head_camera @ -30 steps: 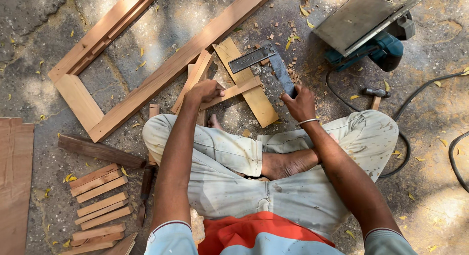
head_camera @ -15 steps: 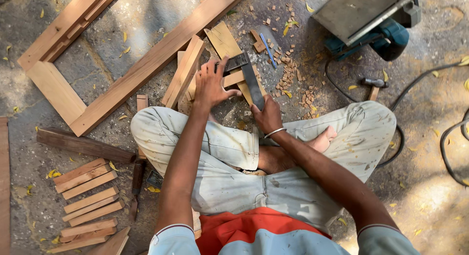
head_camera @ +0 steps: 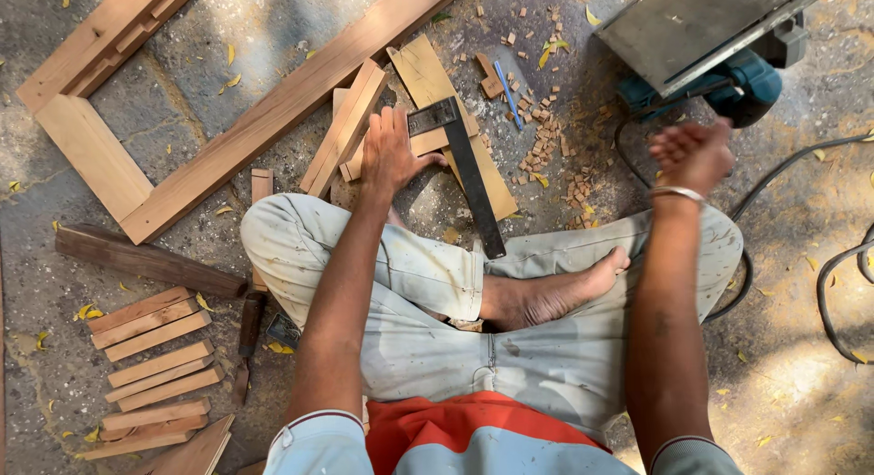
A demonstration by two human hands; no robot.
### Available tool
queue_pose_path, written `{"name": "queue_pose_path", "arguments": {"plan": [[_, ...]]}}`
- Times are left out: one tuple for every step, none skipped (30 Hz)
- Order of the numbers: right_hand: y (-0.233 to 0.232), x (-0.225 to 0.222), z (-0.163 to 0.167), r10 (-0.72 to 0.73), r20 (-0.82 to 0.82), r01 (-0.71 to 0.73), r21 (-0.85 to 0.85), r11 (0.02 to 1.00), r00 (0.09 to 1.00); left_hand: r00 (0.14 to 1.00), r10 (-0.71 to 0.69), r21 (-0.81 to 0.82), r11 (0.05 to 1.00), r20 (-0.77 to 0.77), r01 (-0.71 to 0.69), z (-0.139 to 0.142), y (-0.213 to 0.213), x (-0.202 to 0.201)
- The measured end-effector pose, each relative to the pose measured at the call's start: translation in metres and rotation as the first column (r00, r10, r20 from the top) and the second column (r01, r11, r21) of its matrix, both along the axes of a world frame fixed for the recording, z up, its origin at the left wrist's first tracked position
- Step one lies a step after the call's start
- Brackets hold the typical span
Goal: The person sits on the floor and assembles a wooden frame by hammering nails into wooden slats. They then use a circular saw to cut additional wooden pieces to size, stacking them as they work.
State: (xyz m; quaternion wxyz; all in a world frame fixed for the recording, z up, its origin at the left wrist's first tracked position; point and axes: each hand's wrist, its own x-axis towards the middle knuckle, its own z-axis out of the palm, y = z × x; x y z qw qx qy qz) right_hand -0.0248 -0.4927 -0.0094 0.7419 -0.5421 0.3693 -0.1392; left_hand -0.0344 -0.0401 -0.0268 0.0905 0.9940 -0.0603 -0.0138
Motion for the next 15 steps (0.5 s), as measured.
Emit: {"name": "queue_pose_path", "arguments": {"plan": [[-0.023, 0.012, 0.005, -0.104, 0.018, 0.095, 0.268, 0.959, 0.994, 1.0, -0.009, -0.003, 1.0, -0.01, 0.009, -0.001, 0.0, 0.0], [-0.039, 0.021, 0.007, -0.207, 0.001, 0.177, 0.517, 0.837, 0.978, 1.0, -0.016, -0.004, 1.0, -0.024, 0.016, -0.003, 0.001, -0.001], [-0.043, 0.025, 0.005, -0.248, -0.006, 0.208, 0.562, 0.8, 0.969, 0.999, -0.017, 0.006, 1.0, -0.033, 0.017, -0.005, 0.001, -0.001], [-0.044, 0.029, 0.002, -0.291, -0.014, 0.24, 0.606, 0.758, 0.957, 0.999, -0.022, 0.016, 1.0, -0.04, 0.023, -0.007, 0.001, -0.001], [-0.044, 0.033, 0.001, -0.337, -0.022, 0.27, 0.648, 0.712, 0.941, 0.998, -0.03, 0.026, 0.999, -0.046, 0.032, -0.008, 0.001, -0.001], [-0.044, 0.036, -0.001, -0.3, 0.02, 0.214, 0.654, 0.726, 0.954, 0.998, -0.039, 0.035, 0.999, -0.041, 0.04, -0.01, 0.001, -0.001], [-0.043, 0.038, -0.005, -0.265, 0.06, 0.163, 0.653, 0.739, 0.962, 0.998, -0.051, 0.04, 0.998, -0.04, 0.052, -0.011, 0.001, -0.001], [-0.044, 0.041, -0.007, -0.229, 0.098, 0.112, 0.648, 0.753, 0.969, 0.997, -0.061, 0.043, 0.997, -0.041, 0.063, -0.011, 0.0, -0.001], [-0.047, 0.044, -0.01, -0.227, 0.129, 0.086, 0.664, 0.742, 0.965, 0.998, -0.07, -0.021, 0.997, -0.007, 0.07, -0.011, -0.001, -0.001], [-0.049, 0.05, -0.012, -0.223, 0.159, 0.057, 0.681, 0.73, 0.962, 0.997, -0.074, -0.084, 0.994, 0.026, 0.076, -0.01, -0.002, -0.001], [-0.052, 0.051, -0.015, -0.217, 0.185, 0.028, 0.697, 0.716, 0.958, 0.996, -0.071, -0.143, 0.987, 0.055, 0.078, -0.008, -0.002, -0.002], [-0.055, 0.048, -0.018, -0.203, 0.225, -0.035, 0.748, 0.663, 0.953, 0.998, -0.065, -0.11, 0.992, 0.019, 0.066, -0.006, -0.003, -0.004], [-0.059, 0.051, -0.018, -0.188, 0.275, -0.111, 0.791, 0.602, 0.943, 0.999, -0.053, -0.076, 0.996, -0.005, 0.052, -0.003, -0.003, -0.005], [-0.062, 0.054, -0.018, -0.178, 0.334, -0.194, 0.823, 0.534, 0.926, 0.999, -0.04, -0.041, 0.998, -0.019, 0.04, -0.001, -0.003, -0.004], [-0.064, 0.054, -0.018, -0.201, 0.337, -0.194, 0.835, 0.515, 0.92, 1.0, -0.025, -0.024, 0.999, -0.003, 0.025, 0.0, -0.003, -0.005]]}}
